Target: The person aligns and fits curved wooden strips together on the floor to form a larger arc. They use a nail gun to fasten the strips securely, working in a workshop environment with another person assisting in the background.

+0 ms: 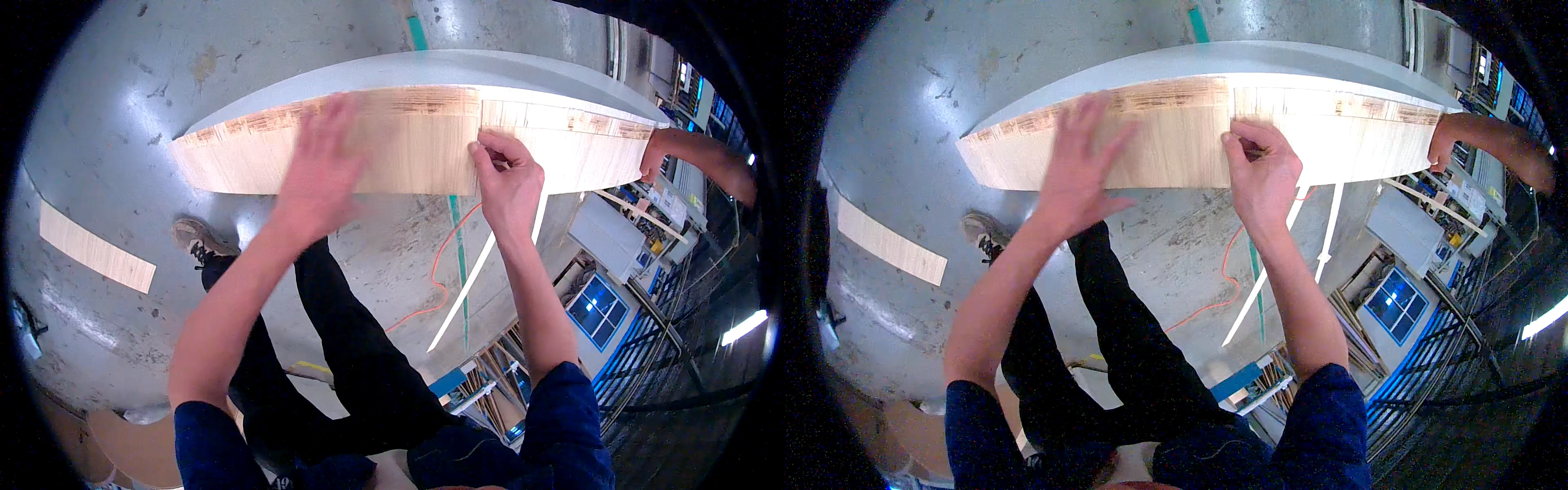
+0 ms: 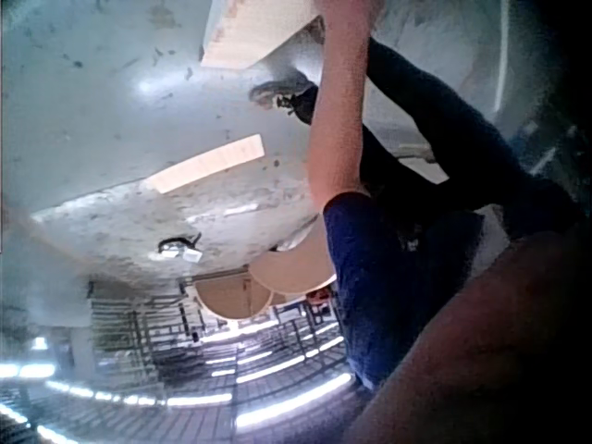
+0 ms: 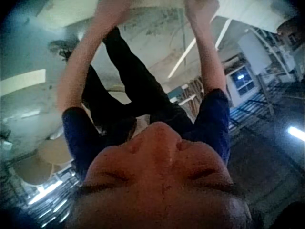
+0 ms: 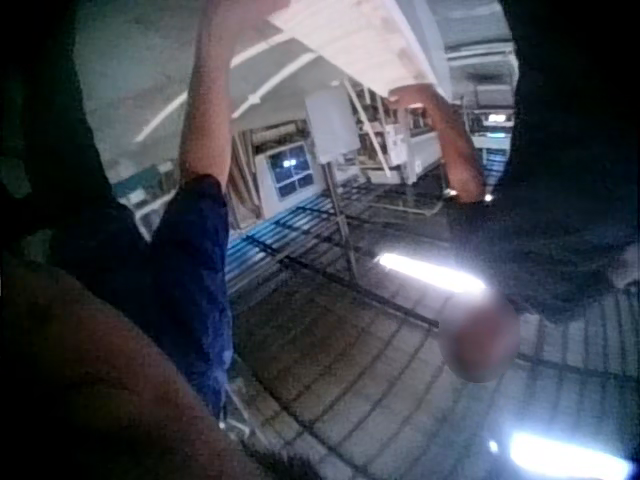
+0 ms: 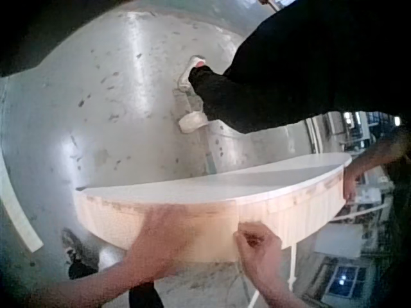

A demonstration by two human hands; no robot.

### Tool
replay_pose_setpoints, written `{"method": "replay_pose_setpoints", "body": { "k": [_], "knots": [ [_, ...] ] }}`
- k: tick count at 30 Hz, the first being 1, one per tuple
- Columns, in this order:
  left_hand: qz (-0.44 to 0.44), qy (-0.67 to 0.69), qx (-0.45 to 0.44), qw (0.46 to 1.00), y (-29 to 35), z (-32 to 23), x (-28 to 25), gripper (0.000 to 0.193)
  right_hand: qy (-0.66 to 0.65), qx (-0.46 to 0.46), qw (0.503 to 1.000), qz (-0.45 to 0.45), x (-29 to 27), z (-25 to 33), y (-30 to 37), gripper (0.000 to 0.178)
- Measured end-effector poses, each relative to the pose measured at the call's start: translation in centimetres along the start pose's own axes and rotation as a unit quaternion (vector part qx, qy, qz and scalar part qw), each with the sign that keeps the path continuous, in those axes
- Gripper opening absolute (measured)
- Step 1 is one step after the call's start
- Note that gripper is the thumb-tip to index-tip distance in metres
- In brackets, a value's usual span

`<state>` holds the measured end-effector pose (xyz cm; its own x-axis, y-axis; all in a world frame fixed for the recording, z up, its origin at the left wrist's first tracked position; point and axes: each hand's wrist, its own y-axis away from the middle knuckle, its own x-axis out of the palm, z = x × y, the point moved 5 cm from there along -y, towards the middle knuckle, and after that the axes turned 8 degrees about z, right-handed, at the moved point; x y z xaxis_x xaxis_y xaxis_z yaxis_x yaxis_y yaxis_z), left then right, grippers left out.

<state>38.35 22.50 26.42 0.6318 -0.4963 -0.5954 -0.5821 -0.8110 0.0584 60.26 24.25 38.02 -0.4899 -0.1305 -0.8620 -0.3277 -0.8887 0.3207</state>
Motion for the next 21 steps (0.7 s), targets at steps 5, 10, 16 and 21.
{"method": "replay_pose_setpoints", "body": {
  "k": [5,10,16,21],
  "knots": [
    [0.005,-0.128,0.007,0.992,-4.4,-3.5,2.2,0.125,-0.056,-0.003,0.998,0.024,0.1,-0.4,-0.3,0.019],
    [0.006,-0.131,0.014,0.991,-4.9,-3.6,2.6,0.122,0.029,-0.129,0.990,0.051,-1.6,-1.3,1.4,0.035],
    [-0.005,-0.103,0.016,0.995,-5.2,-4.3,2.3,0.118,0.291,-0.346,0.877,0.162,-5.2,-4.7,1.9,0.066],
    [-0.004,-0.094,0.015,0.995,-5.5,-4.2,2.2,0.116,0.326,-0.397,0.837,0.186,-5.0,-6.3,0.8,0.061]
  ]
}}
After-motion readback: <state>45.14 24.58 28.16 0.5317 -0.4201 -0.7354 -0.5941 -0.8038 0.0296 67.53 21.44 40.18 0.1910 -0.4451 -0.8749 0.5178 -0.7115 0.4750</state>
